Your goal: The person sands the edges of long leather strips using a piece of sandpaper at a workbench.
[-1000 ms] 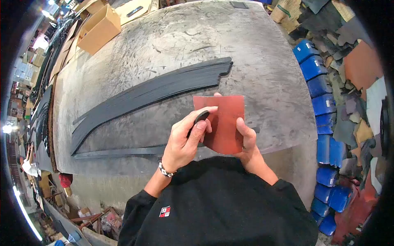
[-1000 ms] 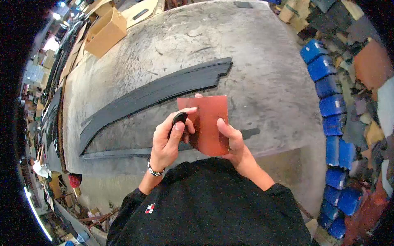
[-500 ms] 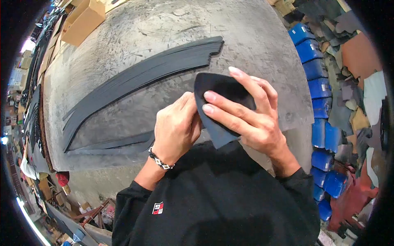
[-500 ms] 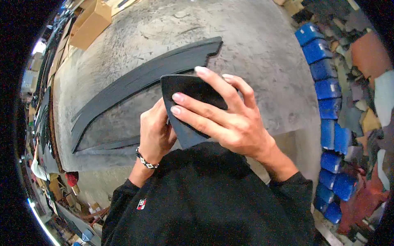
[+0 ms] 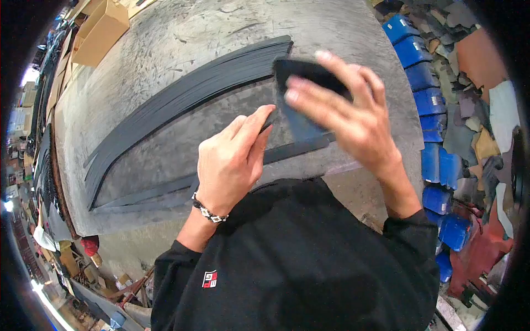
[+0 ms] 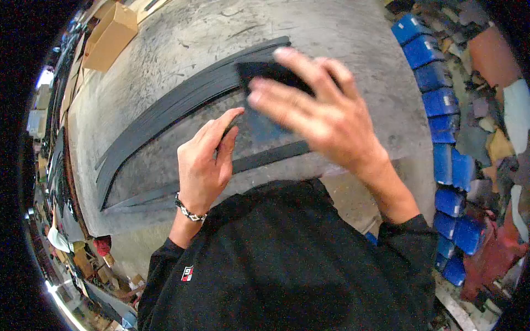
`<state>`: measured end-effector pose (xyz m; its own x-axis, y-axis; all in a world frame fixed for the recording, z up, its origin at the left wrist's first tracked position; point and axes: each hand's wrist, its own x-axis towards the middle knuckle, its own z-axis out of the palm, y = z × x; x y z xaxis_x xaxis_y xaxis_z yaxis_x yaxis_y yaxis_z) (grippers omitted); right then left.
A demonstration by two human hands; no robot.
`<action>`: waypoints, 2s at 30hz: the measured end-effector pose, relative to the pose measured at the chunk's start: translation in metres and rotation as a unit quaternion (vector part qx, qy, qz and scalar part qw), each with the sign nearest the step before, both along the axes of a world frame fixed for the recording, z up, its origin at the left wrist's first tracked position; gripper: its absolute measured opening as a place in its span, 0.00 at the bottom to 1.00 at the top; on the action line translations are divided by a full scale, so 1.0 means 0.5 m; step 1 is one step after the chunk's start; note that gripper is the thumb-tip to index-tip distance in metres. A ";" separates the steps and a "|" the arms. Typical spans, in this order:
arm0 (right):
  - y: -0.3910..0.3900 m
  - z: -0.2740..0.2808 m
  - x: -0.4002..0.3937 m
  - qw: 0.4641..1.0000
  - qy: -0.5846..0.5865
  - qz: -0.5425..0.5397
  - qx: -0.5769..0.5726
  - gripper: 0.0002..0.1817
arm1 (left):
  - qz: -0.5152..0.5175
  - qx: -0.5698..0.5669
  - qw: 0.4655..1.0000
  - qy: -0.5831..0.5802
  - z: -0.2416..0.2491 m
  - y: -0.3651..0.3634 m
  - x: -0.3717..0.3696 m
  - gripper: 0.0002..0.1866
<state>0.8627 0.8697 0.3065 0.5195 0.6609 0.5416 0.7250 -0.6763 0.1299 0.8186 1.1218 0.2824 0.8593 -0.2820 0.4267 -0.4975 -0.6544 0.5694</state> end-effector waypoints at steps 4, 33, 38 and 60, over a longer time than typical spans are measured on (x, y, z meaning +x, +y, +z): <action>0.015 0.023 -0.028 0.999 0.009 0.010 0.037 0.20 | -0.005 0.013 1.000 -0.024 0.003 -0.002 -0.003 0.22; 0.014 0.038 -0.076 0.999 0.030 0.008 0.032 0.21 | -0.012 -0.002 0.999 -0.037 0.007 -0.010 0.015 0.17; -0.026 0.014 -0.013 0.997 0.021 -0.075 0.030 0.21 | -0.020 -0.028 0.999 -0.019 0.019 -0.012 0.002 0.20; 0.014 0.051 -0.039 0.999 -0.007 -0.040 0.033 0.19 | -0.013 -0.089 0.995 -0.048 -0.007 0.001 -0.008 0.25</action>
